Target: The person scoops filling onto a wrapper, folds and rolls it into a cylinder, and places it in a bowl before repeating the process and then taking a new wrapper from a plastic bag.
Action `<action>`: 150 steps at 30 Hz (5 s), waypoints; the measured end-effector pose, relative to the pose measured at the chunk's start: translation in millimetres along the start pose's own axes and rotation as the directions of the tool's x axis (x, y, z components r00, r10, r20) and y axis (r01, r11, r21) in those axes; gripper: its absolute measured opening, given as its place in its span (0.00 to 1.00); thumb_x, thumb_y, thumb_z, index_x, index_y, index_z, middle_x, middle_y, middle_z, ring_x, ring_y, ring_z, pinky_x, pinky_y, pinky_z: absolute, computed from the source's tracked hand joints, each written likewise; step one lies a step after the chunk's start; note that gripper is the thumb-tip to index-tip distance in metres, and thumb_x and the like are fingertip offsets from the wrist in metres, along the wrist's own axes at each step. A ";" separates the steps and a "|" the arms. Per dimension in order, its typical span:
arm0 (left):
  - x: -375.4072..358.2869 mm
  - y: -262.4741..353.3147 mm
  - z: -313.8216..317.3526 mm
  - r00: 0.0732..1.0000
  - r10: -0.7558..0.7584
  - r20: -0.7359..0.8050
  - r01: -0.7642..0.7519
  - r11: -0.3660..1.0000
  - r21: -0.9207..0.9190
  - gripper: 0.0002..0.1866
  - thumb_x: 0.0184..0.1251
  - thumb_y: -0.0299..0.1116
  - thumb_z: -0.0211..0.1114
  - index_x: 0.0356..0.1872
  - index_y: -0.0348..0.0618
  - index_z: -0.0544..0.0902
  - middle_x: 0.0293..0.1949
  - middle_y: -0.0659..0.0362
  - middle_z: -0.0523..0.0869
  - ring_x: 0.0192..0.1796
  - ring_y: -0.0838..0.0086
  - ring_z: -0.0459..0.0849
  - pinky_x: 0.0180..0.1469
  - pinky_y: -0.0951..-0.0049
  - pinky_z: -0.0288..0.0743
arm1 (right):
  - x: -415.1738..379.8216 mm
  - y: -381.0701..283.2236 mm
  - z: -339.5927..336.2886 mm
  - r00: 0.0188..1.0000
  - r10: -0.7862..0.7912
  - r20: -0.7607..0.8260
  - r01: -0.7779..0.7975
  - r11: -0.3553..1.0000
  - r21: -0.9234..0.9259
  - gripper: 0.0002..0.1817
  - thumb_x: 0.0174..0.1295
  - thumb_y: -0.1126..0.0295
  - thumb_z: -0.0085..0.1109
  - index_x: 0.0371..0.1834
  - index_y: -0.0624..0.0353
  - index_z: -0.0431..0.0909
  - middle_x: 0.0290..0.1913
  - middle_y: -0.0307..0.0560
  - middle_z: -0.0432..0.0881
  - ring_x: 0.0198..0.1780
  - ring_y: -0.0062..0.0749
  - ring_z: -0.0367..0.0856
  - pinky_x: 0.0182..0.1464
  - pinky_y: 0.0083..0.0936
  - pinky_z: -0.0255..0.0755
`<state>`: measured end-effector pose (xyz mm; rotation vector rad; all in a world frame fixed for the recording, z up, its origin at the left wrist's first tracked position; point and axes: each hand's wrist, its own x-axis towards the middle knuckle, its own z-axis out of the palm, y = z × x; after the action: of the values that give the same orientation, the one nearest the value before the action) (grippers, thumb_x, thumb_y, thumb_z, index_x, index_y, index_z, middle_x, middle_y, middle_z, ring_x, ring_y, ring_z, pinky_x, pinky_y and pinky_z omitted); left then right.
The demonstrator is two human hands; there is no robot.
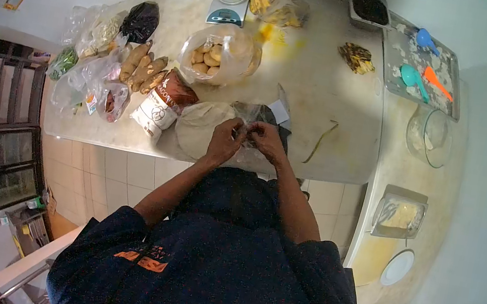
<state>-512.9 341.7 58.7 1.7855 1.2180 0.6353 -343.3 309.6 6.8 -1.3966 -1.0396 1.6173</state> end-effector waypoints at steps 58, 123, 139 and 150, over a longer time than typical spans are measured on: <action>-46.6 -113.4 -86.6 0.959 -0.271 -0.086 0.269 0.963 -0.029 0.12 0.67 0.32 0.64 0.46 0.36 0.85 0.38 0.49 0.89 0.37 0.66 0.89 0.44 0.67 0.80 | 52.7 15.9 52.7 0.832 -0.310 0.459 0.552 0.540 -0.635 0.13 0.69 0.60 0.51 0.48 0.55 0.77 0.44 0.46 0.80 0.47 0.42 0.79 0.52 0.36 0.72; -146.2 280.1 407.3 0.197 0.407 0.892 -0.387 0.868 -0.311 0.13 0.67 0.27 0.63 0.51 0.37 0.82 0.42 0.48 0.87 0.45 0.56 0.86 0.49 0.60 0.77 | -555.0 115.1 -230.2 0.447 -0.039 -0.894 0.114 0.993 0.014 0.10 0.65 0.72 0.64 0.46 0.63 0.84 0.42 0.45 0.86 0.45 0.27 0.84 0.51 0.28 0.78; -187.0 306.3 537.1 0.391 0.495 0.776 -0.554 0.800 -0.232 0.16 0.70 0.29 0.59 0.57 0.38 0.75 0.54 0.43 0.80 0.56 0.49 0.79 0.57 0.55 0.74 | -618.3 226.9 -270.0 -0.199 -0.019 -0.980 -0.227 0.974 0.027 0.14 0.71 0.67 0.55 0.55 0.61 0.78 0.48 0.57 0.82 0.52 0.46 0.80 0.58 0.38 0.72; -196.8 211.5 544.7 -0.117 0.269 0.956 -0.900 0.378 -0.216 0.19 0.62 0.30 0.62 0.55 0.43 0.82 0.74 0.48 0.63 0.77 0.51 0.58 0.71 0.55 0.66 | -603.0 236.8 -271.0 0.502 -0.126 -0.856 -0.479 0.783 -0.396 0.17 0.64 0.72 0.56 0.57 0.59 0.76 0.56 0.58 0.73 0.59 0.55 0.70 0.64 0.45 0.67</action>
<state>-61.8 -71.2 -20.5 2.5843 -0.6250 -0.5021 -5.0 -305.8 0.8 -2.4597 -0.7666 0.4329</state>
